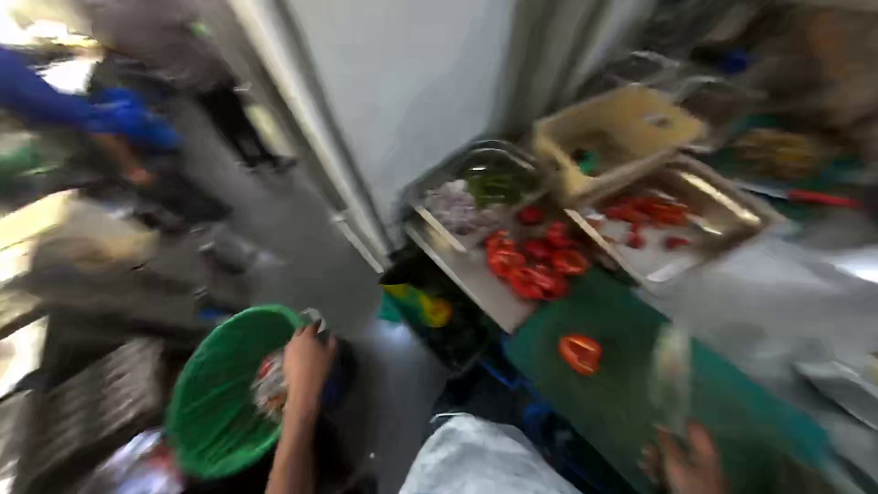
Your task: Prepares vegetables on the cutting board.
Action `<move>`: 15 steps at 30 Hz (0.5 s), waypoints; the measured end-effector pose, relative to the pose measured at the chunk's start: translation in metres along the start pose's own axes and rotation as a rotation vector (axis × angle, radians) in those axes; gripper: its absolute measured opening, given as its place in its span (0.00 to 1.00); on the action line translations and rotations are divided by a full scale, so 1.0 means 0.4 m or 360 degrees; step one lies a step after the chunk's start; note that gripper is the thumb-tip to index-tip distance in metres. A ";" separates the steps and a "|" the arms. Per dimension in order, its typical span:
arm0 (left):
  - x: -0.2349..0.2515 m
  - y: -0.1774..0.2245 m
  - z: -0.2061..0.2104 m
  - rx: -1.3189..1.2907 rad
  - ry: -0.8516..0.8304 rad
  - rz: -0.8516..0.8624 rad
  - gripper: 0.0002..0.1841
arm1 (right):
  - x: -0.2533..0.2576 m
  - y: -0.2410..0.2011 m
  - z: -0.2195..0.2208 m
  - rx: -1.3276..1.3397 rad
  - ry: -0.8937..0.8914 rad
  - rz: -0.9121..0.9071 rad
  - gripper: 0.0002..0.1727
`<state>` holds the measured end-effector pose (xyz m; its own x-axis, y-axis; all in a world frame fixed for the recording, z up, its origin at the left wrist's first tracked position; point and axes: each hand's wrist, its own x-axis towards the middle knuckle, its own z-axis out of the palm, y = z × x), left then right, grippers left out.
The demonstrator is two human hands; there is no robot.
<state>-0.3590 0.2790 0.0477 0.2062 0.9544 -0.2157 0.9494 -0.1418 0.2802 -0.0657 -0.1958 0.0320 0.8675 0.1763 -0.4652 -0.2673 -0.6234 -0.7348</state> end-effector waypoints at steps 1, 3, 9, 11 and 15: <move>-0.036 0.061 0.030 -0.0150 -0.0067 0.0301 0.23 | -0.001 -0.020 0.003 -0.0059 0.0037 0.0043 0.30; -0.139 0.215 0.112 -0.0462 -0.0246 0.0955 0.18 | -0.002 -0.047 0.007 -0.0224 0.0072 0.0115 0.26; -0.353 0.610 0.372 -0.0211 -0.0913 0.1998 0.25 | -0.022 -0.008 0.031 -0.0607 0.0185 0.0021 0.24; -0.341 0.675 0.421 -0.0036 -0.0970 0.2109 0.22 | -0.026 -0.001 0.034 -0.0807 0.0153 0.0037 0.25; -0.287 0.743 0.441 0.0056 -0.1042 0.2425 0.18 | -0.061 -0.043 0.028 -0.1122 0.0134 0.0051 0.25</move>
<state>-0.0587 0.0810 -0.0093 0.9402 -0.3207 -0.1149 -0.2016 -0.7955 0.5714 -0.0870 -0.1810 0.0504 0.9007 0.1082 -0.4207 0.0174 -0.9767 -0.2139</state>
